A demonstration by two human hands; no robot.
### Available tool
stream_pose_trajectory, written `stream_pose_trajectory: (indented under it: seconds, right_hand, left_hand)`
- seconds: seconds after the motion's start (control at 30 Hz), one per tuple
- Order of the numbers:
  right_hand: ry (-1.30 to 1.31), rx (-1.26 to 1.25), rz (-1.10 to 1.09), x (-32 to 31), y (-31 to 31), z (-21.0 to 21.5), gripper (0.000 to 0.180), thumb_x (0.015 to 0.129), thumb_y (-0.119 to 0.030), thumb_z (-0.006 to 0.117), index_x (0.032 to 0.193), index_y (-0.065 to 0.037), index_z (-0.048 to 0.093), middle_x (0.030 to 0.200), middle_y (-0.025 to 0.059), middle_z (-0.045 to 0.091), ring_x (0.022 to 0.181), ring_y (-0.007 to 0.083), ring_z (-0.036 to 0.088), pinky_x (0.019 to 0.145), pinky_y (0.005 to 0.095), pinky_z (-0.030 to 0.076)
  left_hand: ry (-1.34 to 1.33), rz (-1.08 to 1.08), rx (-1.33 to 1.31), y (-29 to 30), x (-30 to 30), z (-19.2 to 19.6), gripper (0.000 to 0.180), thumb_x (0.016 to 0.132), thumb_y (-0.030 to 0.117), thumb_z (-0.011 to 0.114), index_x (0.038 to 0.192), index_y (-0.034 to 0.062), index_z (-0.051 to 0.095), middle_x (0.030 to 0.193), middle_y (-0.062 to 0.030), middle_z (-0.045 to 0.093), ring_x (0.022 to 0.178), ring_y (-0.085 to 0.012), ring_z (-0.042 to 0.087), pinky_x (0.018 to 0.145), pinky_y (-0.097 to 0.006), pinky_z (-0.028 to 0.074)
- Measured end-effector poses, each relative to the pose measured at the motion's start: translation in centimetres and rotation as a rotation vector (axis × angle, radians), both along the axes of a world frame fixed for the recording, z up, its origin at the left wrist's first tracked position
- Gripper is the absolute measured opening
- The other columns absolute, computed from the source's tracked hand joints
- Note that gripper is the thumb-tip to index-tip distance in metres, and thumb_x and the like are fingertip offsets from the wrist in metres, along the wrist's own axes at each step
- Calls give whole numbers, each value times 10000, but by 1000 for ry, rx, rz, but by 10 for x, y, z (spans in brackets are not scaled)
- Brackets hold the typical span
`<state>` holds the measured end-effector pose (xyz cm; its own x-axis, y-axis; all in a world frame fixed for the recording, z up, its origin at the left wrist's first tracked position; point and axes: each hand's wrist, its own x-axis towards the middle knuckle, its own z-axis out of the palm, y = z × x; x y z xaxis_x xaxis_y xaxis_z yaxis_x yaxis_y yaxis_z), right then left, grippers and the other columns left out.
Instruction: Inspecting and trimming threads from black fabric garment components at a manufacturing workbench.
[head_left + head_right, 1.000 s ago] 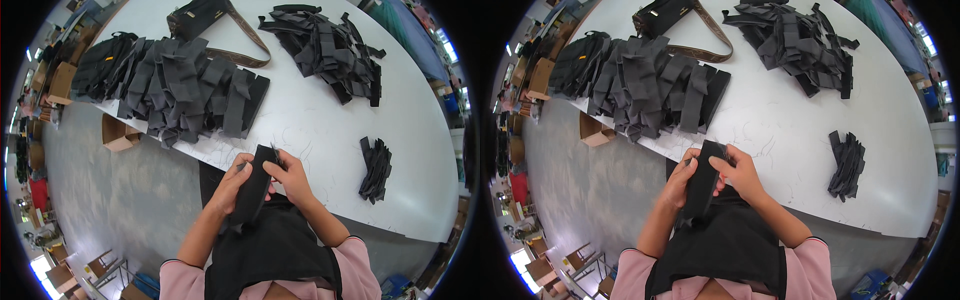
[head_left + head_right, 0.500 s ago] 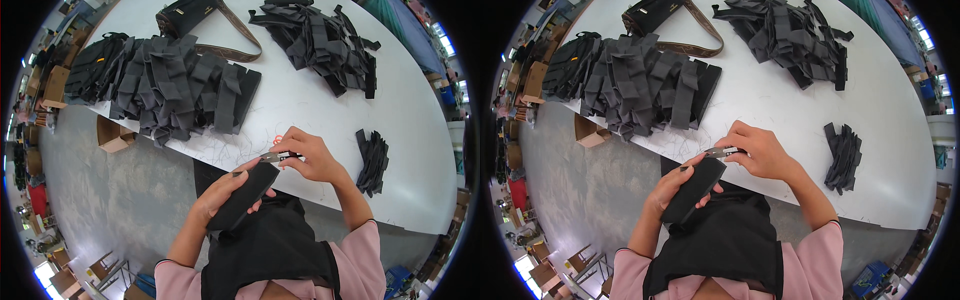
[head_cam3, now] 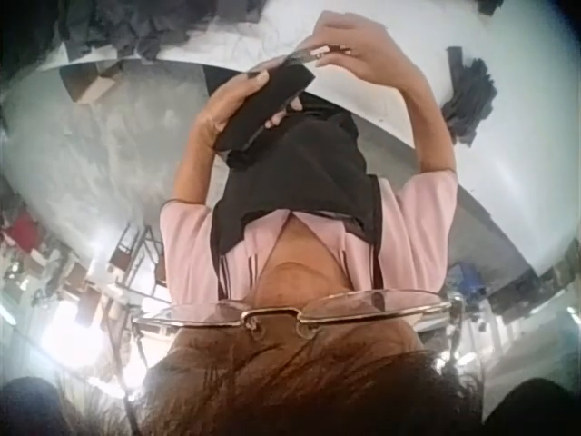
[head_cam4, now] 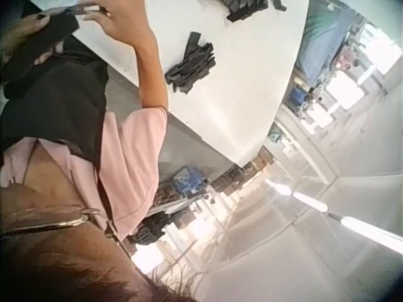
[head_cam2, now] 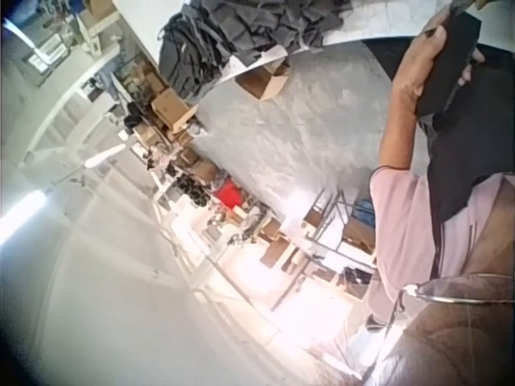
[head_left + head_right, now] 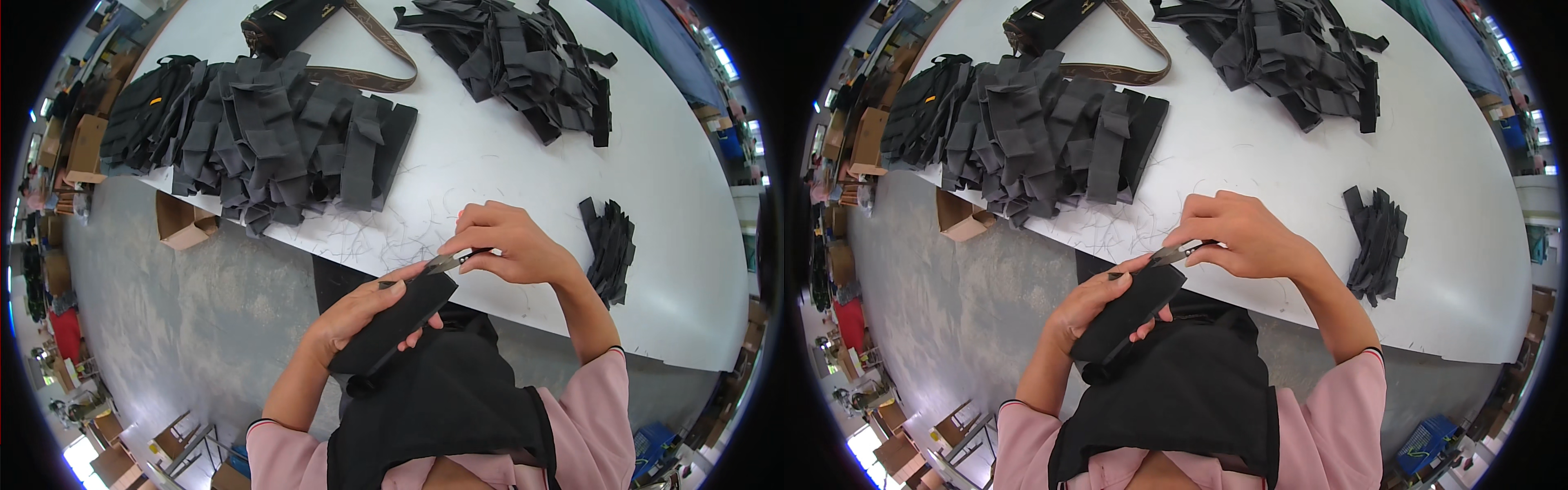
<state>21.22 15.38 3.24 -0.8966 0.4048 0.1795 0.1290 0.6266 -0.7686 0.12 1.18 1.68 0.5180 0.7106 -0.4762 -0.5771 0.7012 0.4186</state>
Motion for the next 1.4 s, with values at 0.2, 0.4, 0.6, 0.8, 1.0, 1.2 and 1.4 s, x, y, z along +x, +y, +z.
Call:
stream_pose_trajectory:
  seconds: [0.2, 0.4, 0.6, 0.8, 1.0, 1.2, 1.4]
  right_hand:
    - [-3, 13, -37, 3, 2, -2, 338, 650, -41, 745, 969, -143, 697, 758, 25, 527, 663, 195, 513, 638, 313, 425]
    - [-54, -38, -47, 3, -3, 0, 324, 657, -32, 746, 964, -122, 697, 750, 24, 526, 632, 182, 503, 678, 308, 458]
    - [1, -94, -84, 5, -8, -9, 310, 665, -2, 729, 957, -100, 696, 762, 28, 541, 654, 177, 499, 626, 289, 435]
    - [146, -225, -299, 6, -26, -30, 284, 673, 19, 708, 946, -58, 692, 746, 31, 518, 636, 138, 475, 547, 248, 361]
    - [90, -313, -523, 7, -53, -32, 228, 707, -8, 696, 931, -49, 675, 740, 40, 493, 621, 129, 468, 549, 248, 382]
    - [145, -390, -585, 0, -58, -39, 216, 723, 8, 677, 936, -21, 656, 777, 28, 507, 644, 102, 472, 560, 227, 378]
    - [297, -982, -682, -32, -67, -44, 90, 814, -44, 633, 888, -11, 594, 745, -30, 492, 668, 43, 444, 573, 195, 364]
  left_hand:
    - [33, -29, -6, 2, 0, 0, 631, 926, 322, 514, 1411, 25, 239, 988, -295, 577, 700, -261, 602, 593, -314, 518]
    - [111, -83, 44, 3, -1, 3, 635, 950, 348, 473, 1437, 37, 211, 1003, -203, 601, 707, -171, 581, 626, -274, 501]
    - [221, -112, 98, 5, -3, 1, 597, 954, 341, 467, 1421, 27, 268, 1039, -148, 602, 747, -133, 559, 669, -250, 480]
    - [1072, -9, 567, -1, 6, -6, 403, 878, 266, 590, 1263, 154, 542, 1017, -115, 575, 859, -206, 546, 762, -310, 452]
    - [1741, 152, 884, -4, 16, -7, 405, 759, 167, 702, 1153, 167, 608, 1062, -121, 534, 887, -289, 511, 775, -361, 437]
    - [1826, 207, 983, -2, 20, -9, 423, 728, 149, 719, 1136, 142, 607, 1057, -132, 532, 856, -292, 508, 752, -369, 431]
    - [1815, 266, 996, 4, 29, -15, 474, 707, 131, 726, 1159, 109, 586, 1074, -147, 524, 882, -317, 516, 770, -379, 431]
